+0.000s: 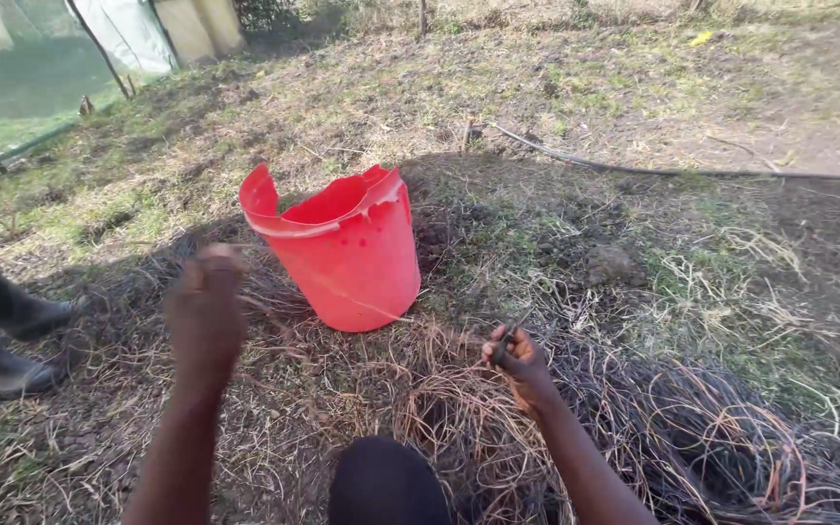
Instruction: Cutting dried vines into smaller pieces using scissors
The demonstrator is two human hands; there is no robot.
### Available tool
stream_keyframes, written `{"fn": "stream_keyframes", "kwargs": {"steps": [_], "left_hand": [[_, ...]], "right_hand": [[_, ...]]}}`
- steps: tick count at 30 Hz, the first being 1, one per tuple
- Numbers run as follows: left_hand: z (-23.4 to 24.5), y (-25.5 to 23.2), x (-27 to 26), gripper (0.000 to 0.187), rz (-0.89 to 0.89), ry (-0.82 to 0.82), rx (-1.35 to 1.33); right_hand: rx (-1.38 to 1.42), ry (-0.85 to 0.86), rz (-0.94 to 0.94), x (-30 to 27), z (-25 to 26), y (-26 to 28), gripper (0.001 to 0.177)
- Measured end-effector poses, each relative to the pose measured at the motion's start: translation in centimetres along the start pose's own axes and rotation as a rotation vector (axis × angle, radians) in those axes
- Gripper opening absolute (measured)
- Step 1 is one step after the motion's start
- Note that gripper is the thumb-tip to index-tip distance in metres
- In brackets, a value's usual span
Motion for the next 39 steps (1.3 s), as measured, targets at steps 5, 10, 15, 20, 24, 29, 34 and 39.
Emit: {"fn": "stream_keyframes", "kwargs": {"steps": [5, 10, 15, 20, 24, 29, 34, 39], "left_hand": [[20.0, 22.0, 10.9, 0.02, 0.036, -0.06, 0.055], [25.3, 18.3, 4.8, 0.034, -0.036, -0.119, 0.193], [25.1, 29.4, 0.5, 0.041, 0.507, 0.291, 0.853], [17.3, 10.7, -1.3, 0.039, 0.403, 0.35, 0.481], [11.8, -4.6, -2.3, 0.04, -0.03, 0.452, -0.226], [6.5, -16.2, -8.5, 0.041, -0.286, 0.655, -0.859], [-6.7, -13.9, -16.9, 0.038, 0.091, 1.06, -1.142], [-11.1, -5.1, -12.9, 0.048, 0.377, 0.675, -1.009]], "right_hand": [[0.183, -0.245, -0.181, -2.2, 8.9, -3.8, 0.039], [0.112, -0.309, -0.245, -2.3, 10.5, -4.6, 0.04], [0.103, -0.139, -0.119, -2.2, 9.6, -4.1, 0.033], [-0.053, -0.237, -0.213, -3.7, 9.0, -1.1, 0.028], [-0.068, -0.236, -0.17, -4.5, 8.1, 1.2, 0.032], [-0.052, -0.254, -0.203, -5.9, 5.7, 0.6, 0.021], [-0.032, -0.163, -0.24, -6.7, 4.0, -1.5, 0.016], [-0.047, -0.28, -0.355, -7.2, 6.9, -3.0, 0.029]]}}
Point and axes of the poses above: each hand's wrist, its own x-axis towards the middle knuckle, its own z-axis out of the back of the hand, y = z × x, the point moved 9 cm from there along x, towards the middle knuckle, and after that the axes turned 9 degrees about -z, right-handed, at the moved point
